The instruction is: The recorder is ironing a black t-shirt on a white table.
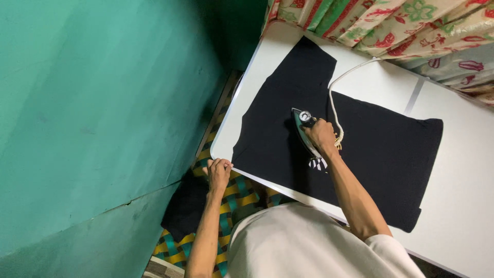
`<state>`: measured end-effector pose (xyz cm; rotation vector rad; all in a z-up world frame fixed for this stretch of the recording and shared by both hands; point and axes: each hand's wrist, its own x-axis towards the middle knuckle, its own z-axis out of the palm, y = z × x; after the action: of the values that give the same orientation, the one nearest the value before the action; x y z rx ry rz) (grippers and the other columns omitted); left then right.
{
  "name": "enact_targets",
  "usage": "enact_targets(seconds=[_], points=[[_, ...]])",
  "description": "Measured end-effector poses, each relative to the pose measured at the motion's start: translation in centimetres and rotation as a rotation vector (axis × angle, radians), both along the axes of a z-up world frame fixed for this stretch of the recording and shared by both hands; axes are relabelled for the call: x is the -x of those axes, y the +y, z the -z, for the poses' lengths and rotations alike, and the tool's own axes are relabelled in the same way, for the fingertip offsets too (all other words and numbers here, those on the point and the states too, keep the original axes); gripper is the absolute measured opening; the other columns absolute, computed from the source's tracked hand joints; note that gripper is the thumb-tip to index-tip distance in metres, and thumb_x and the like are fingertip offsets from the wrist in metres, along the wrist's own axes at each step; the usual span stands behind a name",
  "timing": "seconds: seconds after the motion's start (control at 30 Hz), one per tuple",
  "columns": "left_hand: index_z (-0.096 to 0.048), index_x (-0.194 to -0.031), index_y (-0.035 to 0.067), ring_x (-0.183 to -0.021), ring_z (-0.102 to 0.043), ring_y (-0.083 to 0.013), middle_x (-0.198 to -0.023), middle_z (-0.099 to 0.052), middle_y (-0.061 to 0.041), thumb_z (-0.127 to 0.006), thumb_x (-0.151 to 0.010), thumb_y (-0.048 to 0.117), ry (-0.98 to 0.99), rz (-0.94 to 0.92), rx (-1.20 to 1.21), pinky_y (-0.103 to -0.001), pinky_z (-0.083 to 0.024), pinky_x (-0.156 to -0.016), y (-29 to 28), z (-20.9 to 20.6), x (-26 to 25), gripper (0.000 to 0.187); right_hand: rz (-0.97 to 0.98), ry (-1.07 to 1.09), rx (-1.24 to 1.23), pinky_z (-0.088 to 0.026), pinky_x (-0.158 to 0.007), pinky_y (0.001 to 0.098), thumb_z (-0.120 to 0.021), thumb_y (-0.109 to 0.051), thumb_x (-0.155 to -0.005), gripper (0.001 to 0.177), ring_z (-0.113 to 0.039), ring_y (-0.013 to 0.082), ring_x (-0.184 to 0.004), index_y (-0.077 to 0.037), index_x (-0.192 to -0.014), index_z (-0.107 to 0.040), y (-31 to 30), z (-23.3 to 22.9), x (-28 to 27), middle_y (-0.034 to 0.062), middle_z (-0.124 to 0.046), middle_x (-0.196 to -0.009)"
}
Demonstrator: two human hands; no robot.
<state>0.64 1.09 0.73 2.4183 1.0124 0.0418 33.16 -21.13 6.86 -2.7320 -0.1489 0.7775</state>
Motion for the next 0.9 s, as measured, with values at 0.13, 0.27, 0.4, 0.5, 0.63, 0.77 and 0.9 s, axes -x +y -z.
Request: enact_targets(seconds=[0.13,0.27,0.4,0.5,0.63,0.77,0.9], points=[[-0.066,-0.081,0.028,-0.101,-0.054,-0.0159,-0.078,-0.055,0.011,-0.078,-0.084,0.031,0.03,-0.003,-0.017,-0.043,-0.039,-0.096,-0.1,-0.4,-0.2,0.013,-0.183,0.09,0.045,-0.056,-0.091,0.0599,-0.076,-0.041,-0.083,0.053,-0.069,0.0488,-0.112,0.006,-0.105,-0.077,1.3,-2.0,3.7,0.0318,-0.074,-0.109],[-0.065,-0.08,0.026,-0.098,-0.055,-0.0175,-0.076,-0.055,0.01,-0.078,-0.084,0.032,-0.003,0.022,-0.033,-0.044,-0.039,-0.094,-0.3,-0.6,0.0,0.015,-0.408,0.203,0.147,-0.056,-0.098,0.0571,-0.069,-0.04,-0.082,0.051,-0.069,0.0448,-0.116,-0.001,-0.114,-0.077,1.7,-3.3,7.1,0.0261,-0.073,-0.121],[-0.066,-0.081,0.026,-0.097,-0.055,-0.0174,-0.076,-0.055,0.01,-0.079,-0.083,0.033,-0.023,0.004,-0.05,-0.043,-0.04,-0.093,-0.3,0.4,0.1,0.015,-0.247,0.128,0.132,-0.056,-0.094,0.0583,-0.073,-0.043,-0.081,0.059,-0.07,0.0469,-0.111,0.006,-0.113,-0.075,-1.8,2.9,3.3,0.0298,-0.072,-0.117],[-0.065,-0.081,0.027,-0.097,-0.055,-0.0164,-0.076,-0.055,0.01,-0.08,-0.082,0.032,-0.04,0.015,-0.059,-0.043,-0.04,-0.093,-0.1,0.9,0.1,0.016,0.001,0.062,0.054,-0.054,-0.091,0.0624,-0.076,-0.04,-0.081,0.06,-0.069,0.0519,-0.108,0.011,-0.113,-0.072,-5.0,1.5,-0.3,0.0347,-0.071,-0.111],[-0.066,-0.081,0.027,-0.1,-0.053,-0.0157,-0.078,-0.055,0.011,-0.077,-0.087,0.033,0.016,0.018,-0.007,-0.043,-0.038,-0.096,0.1,-0.5,-0.2,0.013,0.132,-0.002,-0.044,-0.057,-0.083,0.0608,-0.078,-0.044,-0.078,0.057,-0.069,0.0515,-0.103,0.006,-0.106,-0.076,-7.2,1.7,-0.5,0.034,-0.073,-0.102],[-0.066,-0.081,0.026,-0.102,-0.053,-0.0177,-0.079,-0.055,0.01,-0.076,-0.087,0.031,0.014,0.019,-0.006,-0.044,-0.038,-0.096,-0.1,-0.3,0.0,0.013,-0.022,0.093,-0.06,-0.056,-0.087,0.0598,-0.078,-0.038,-0.081,0.053,-0.07,0.0515,-0.104,0.011,-0.101,-0.075,-4.9,-1.7,5.7,0.0364,-0.073,-0.101],[-0.065,-0.081,0.025,-0.103,-0.054,-0.0176,-0.078,-0.055,0.01,-0.076,-0.087,0.029,0.017,0.009,-0.059,-0.043,-0.037,-0.095,-0.6,-0.9,0.0,0.013,-0.522,0.124,0.05,-0.06,-0.086,0.0547,-0.077,-0.037,-0.08,0.044,-0.075,0.0427,-0.101,0.003,-0.097,-0.079,-0.3,-7.8,13.2,0.0259,-0.077,-0.097]])
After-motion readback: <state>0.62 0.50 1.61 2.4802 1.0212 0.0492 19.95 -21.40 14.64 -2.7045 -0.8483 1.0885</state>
